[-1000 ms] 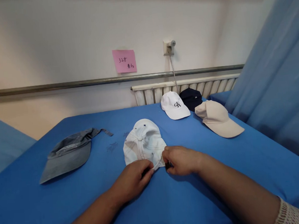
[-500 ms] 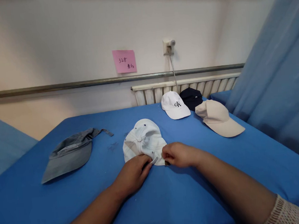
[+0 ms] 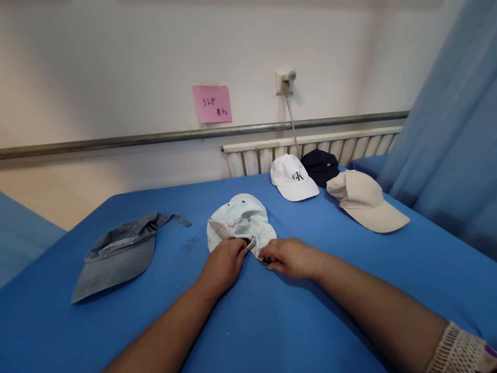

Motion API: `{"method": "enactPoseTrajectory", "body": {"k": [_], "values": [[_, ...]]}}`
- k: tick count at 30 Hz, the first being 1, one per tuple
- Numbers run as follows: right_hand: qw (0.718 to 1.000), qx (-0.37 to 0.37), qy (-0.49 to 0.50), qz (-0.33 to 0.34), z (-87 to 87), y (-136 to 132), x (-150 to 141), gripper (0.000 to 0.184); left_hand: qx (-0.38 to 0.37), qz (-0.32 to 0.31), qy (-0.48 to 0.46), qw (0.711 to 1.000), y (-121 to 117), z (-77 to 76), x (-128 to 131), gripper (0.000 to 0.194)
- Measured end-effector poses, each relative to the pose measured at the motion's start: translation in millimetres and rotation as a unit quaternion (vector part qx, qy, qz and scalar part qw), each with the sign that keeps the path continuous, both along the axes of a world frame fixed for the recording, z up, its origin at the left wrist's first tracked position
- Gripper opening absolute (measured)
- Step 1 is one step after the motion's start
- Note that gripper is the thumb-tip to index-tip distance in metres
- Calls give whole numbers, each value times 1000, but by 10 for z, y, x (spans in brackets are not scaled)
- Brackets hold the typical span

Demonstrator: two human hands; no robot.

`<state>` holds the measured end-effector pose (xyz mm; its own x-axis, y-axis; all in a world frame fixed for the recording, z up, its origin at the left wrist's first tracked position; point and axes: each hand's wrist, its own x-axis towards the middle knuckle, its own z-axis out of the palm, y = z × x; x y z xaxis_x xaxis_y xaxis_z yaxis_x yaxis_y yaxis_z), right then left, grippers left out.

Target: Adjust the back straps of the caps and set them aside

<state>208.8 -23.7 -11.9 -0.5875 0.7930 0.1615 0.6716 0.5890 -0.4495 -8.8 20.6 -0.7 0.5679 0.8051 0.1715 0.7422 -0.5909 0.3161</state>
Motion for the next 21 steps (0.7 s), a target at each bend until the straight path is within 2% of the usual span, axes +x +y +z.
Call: {"method": "enactPoseTrajectory", "body": {"k": [4, 9, 17, 21], "values": [[1000, 4, -19, -18, 31, 4, -38, 17, -11, -32, -71, 997, -130, 25, -23, 20], [1000, 4, -17, -9, 19, 17, -12, 16, -33, -63, -134, 989, -349, 43, -35, 16], [1000, 4, 4, 4, 6, -18, 24, 17, -101, -11, -166, 981, -388, 41, -34, 16], [999, 10, -22, 27, 81, -58, 52, 17, -132, -20, -197, 971, -411, 34, -13, 15]]}}
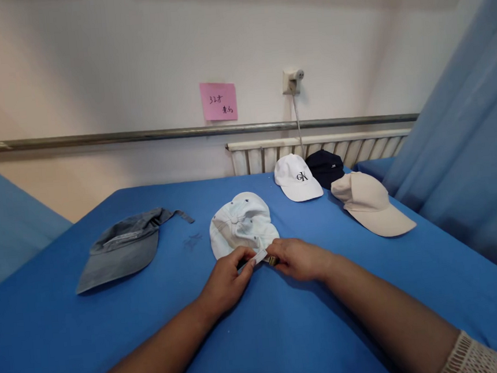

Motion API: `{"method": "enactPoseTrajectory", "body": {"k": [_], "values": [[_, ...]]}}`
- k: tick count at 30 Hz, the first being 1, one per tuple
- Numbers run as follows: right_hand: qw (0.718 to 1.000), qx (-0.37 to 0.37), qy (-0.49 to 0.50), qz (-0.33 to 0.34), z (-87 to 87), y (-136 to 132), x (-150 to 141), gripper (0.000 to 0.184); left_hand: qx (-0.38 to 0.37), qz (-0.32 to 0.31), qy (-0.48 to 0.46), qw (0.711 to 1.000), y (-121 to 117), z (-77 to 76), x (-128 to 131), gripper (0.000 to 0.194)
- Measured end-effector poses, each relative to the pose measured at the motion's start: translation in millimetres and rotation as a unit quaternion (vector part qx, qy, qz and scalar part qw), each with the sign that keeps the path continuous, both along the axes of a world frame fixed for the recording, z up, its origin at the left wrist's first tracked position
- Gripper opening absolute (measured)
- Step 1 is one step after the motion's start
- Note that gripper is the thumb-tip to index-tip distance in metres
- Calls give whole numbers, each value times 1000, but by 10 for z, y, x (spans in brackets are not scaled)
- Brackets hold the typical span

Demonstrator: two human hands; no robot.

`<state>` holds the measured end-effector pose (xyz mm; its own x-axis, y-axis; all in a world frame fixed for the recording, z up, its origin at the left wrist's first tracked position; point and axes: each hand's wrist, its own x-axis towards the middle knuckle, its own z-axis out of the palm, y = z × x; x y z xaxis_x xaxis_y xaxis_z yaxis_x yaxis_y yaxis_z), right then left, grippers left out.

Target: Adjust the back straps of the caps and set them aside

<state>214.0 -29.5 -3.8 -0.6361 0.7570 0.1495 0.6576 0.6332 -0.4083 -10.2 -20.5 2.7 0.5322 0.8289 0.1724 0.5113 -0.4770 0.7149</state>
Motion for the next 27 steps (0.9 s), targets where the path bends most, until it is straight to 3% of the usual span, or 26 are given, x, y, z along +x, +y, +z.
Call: {"method": "enactPoseTrajectory", "body": {"k": [5, 9, 17, 20, 27], "values": [[998, 10, -68, -8, 90, -24, 12, 9, -15, -3, 10, 1000, -5, -4, 8, 17], [995, 31, -92, -3, 53, 15, -38, 11, -32, 3, -9, 999, 16, -6, -2, 19], [998, 49, -38, 11, -11, 31, -48, 19, -70, 39, -85, 993, 31, -4, -25, 23], [999, 26, -11, 29, 38, -10, -13, 26, -76, 39, -85, 993, 30, -1, -29, 23], [999, 23, -31, 5, 27, -22, -47, 23, -70, 27, -69, 995, 47, -16, -33, 21]]}}
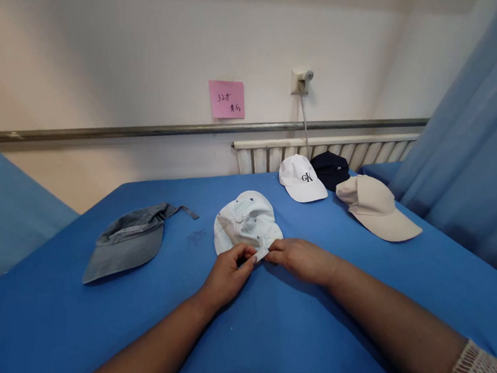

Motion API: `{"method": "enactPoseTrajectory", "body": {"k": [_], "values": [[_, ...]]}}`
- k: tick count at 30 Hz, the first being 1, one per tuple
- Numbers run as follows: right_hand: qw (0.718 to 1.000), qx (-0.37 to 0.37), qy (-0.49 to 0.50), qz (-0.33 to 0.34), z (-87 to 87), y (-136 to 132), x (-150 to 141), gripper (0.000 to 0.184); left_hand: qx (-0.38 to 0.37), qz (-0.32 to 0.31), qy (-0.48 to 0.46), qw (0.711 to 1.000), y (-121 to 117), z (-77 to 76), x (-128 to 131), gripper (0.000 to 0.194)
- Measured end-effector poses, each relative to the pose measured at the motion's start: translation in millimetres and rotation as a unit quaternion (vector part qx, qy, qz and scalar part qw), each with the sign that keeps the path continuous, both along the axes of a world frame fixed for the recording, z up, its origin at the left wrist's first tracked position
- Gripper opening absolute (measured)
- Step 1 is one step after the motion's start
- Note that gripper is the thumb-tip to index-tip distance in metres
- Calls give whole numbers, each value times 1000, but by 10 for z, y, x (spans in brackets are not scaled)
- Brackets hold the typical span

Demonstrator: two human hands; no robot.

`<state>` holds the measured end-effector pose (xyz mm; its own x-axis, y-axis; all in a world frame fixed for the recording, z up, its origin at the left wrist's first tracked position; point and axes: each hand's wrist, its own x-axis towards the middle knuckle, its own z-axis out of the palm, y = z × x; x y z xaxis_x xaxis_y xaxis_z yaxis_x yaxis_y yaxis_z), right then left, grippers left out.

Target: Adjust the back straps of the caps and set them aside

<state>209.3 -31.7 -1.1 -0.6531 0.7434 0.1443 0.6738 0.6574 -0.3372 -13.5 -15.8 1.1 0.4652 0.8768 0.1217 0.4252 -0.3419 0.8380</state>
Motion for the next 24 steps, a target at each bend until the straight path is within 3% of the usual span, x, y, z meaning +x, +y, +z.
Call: {"method": "enactPoseTrajectory", "body": {"k": [8, 17, 24], "values": [[1000, 20, -23, -2, -34, 18, -6, 18, -2, 1, 0, 1000, -3, 2, 2, 20], [980, -8, 197, -5, -123, 70, 108, 25, -5, 11, -13, 1000, -67, 77, -15, 21], [962, -13, 272, -27, -132, 38, 28, 20, -27, 19, -15, 999, -113, 114, 24, 22]]}}
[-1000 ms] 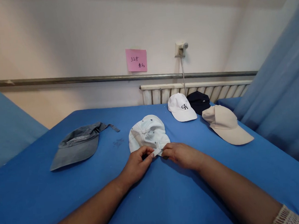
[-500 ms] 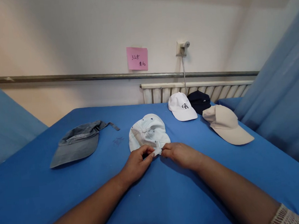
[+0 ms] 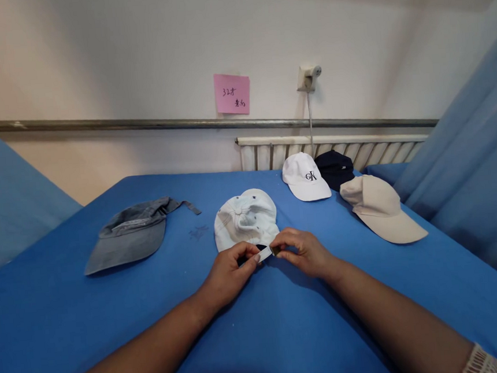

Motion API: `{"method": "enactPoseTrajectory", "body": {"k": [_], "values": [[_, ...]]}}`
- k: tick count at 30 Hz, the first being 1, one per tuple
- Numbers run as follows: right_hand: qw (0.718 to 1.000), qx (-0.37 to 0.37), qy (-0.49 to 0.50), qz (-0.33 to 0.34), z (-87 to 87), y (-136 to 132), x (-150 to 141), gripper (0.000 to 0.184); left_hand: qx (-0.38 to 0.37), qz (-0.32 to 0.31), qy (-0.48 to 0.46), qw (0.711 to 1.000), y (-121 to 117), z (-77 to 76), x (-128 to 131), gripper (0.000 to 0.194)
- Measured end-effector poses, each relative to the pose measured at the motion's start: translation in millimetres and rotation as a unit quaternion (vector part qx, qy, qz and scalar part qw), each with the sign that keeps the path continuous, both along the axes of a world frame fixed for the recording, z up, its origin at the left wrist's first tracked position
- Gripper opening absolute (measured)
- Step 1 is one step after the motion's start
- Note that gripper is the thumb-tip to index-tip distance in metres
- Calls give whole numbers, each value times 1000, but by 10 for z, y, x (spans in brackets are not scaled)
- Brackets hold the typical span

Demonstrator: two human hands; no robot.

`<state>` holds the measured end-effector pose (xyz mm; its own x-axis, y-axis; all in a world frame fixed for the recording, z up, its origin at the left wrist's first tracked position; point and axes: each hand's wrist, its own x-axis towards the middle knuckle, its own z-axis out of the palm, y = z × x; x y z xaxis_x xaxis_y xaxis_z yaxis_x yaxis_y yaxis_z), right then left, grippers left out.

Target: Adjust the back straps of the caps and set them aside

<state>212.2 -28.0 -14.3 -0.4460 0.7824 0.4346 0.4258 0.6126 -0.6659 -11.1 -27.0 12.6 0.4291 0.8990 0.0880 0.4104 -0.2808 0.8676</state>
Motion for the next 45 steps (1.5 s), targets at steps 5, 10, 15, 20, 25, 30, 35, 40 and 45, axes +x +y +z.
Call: {"method": "enactPoseTrajectory", "body": {"k": [5, 10, 15, 20, 25, 30, 35, 40, 45], "values": [[1000, -2, 1, -2, -36, 2, -10, 23, -2, 3, 8, 1000, -20, 4, 19, 22], [1000, -12, -9, -6, -34, -12, -23, 24, 2, -11, 5, 1000, -15, -25, 14, 21], [1000, -6, -11, -3, -50, -13, -23, 24, 1, -23, -2, 1000, -29, -2, 18, 20], [1000, 2, -9, -4, -69, -9, -14, 26, -6, -36, -10, 999, -26, -3, 13, 19], [1000, 9, -4, -3, -81, -16, -15, 26, -18, -38, -9, 999, -18, -17, 13, 20], [1000, 17, 2, 5, -91, -10, -17, 26, -15, -33, -4, 999, -19, -10, 22, 20], [1000, 20, 2, 6, -99, -4, -25, 28, -18, -36, -2, 999, 8, -52, 14, 20], [1000, 20, 3, 9, -94, -5, -36, 29, -14, -66, -19, 998, 36, -102, -3, 20], [1000, 20, 3, 9, -92, -9, -25, 28, -20, -57, -32, 998, 30, -92, 0, 21]]}}
